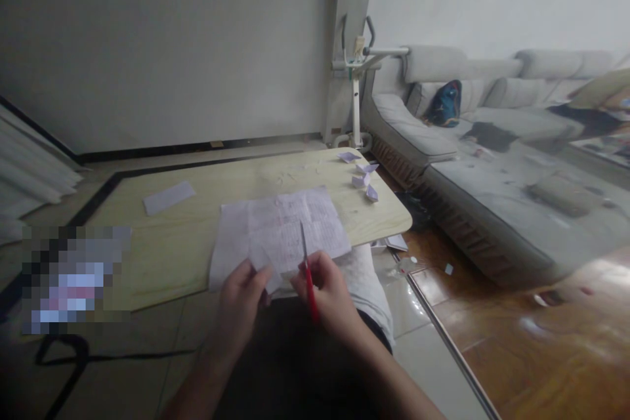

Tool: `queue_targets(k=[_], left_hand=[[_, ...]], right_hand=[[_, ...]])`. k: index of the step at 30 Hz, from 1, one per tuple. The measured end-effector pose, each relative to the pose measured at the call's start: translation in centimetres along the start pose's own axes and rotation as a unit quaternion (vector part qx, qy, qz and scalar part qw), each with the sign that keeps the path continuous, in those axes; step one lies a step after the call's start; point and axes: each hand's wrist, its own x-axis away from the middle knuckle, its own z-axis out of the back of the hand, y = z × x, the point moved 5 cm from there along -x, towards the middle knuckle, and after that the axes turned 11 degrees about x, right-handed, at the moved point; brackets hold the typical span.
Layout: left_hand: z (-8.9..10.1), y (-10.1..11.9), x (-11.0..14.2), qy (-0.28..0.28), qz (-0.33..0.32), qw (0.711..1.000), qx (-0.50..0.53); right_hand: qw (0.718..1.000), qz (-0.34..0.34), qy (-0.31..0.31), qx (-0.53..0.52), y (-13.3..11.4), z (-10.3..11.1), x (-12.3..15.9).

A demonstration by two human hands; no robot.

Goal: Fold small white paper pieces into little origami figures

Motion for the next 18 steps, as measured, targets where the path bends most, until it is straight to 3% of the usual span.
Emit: queue_targets(k=[4, 10, 14, 16, 18], left_hand=[[0.1, 0.9, 0.3, 0.001, -0.028, 0.999, -0.047], [0.7, 2.1, 0.4, -0.038, -0.155, 0.978, -0.137], [0.7, 1.9, 0.6, -0.111, -0.242, 0.954, -0.138], [0.3, 1.9, 0.8, -0.151, -0.26, 0.945, -0.129], [0.0, 1.8, 0.9, -0.148, -0.251, 0.947, -0.133]], right_hand=[[0.999, 0.002, -0.03, 0.016, -0.5, 0.2, 0.2], [0.997, -0.017, -0.025, -0.07, -0.9, 0.5, 0.5], [0.995, 0.022, -0.035, -0.094, -1.0, 0.2, 0.6], [0.995, 0.025, -0.023, -0.095, -1.0, 0.0, 0.5], [0.996, 0.02, -0.01, -0.086, -1.0, -0.2, 0.4]])
